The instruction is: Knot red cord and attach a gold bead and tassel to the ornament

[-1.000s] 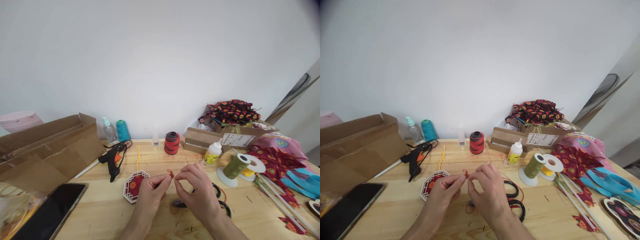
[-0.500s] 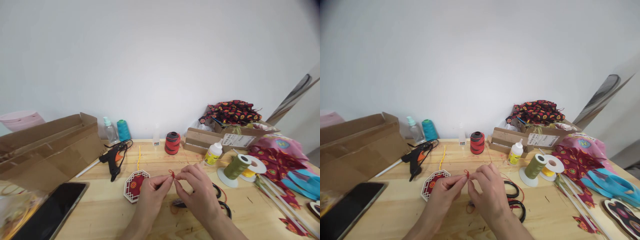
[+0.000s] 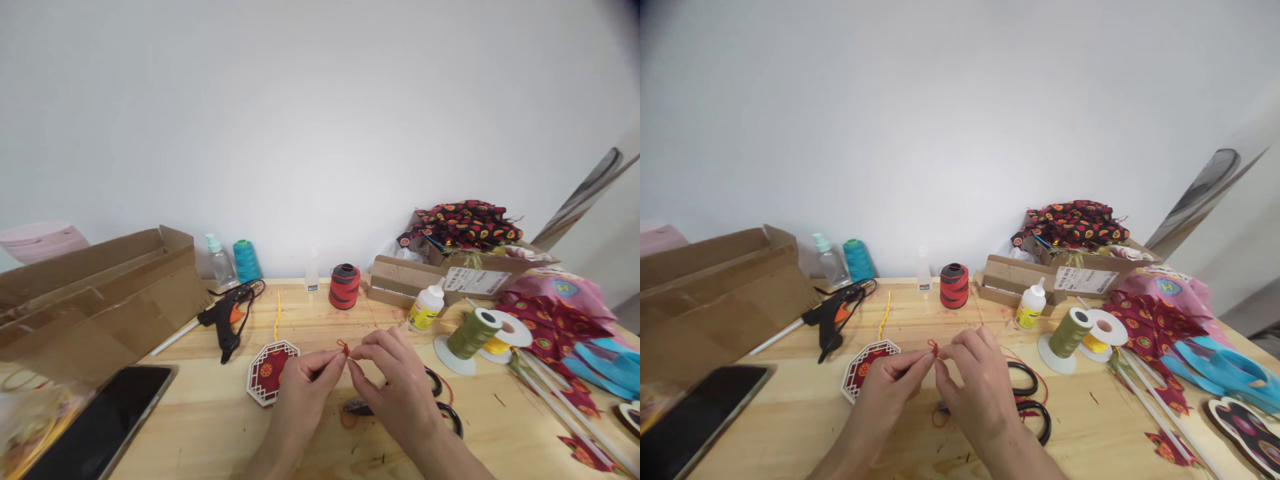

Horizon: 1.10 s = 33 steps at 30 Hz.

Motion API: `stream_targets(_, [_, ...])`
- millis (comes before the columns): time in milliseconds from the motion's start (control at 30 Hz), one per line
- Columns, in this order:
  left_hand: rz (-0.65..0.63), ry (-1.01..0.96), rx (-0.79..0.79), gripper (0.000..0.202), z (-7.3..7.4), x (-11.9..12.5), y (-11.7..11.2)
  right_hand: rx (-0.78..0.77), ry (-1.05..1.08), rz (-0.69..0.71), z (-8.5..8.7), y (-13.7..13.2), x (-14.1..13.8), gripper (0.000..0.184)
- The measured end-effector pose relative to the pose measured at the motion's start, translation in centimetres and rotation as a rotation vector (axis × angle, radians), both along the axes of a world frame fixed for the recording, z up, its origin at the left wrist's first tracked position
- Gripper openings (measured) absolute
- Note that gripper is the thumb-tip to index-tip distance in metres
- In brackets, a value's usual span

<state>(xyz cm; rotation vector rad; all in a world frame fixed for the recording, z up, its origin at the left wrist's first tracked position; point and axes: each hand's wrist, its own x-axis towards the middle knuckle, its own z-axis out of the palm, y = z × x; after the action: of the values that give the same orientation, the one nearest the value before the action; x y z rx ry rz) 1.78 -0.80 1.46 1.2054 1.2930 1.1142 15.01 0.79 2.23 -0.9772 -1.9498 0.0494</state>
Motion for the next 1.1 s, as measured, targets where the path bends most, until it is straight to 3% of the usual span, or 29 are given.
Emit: stream_targets(1100, [-0.019, 0.035, 0.064, 0.023, -0.28, -0.16, 0.18, -0.034, 0.014, 0.042, -0.01, 0.2, 0.07, 0.01])
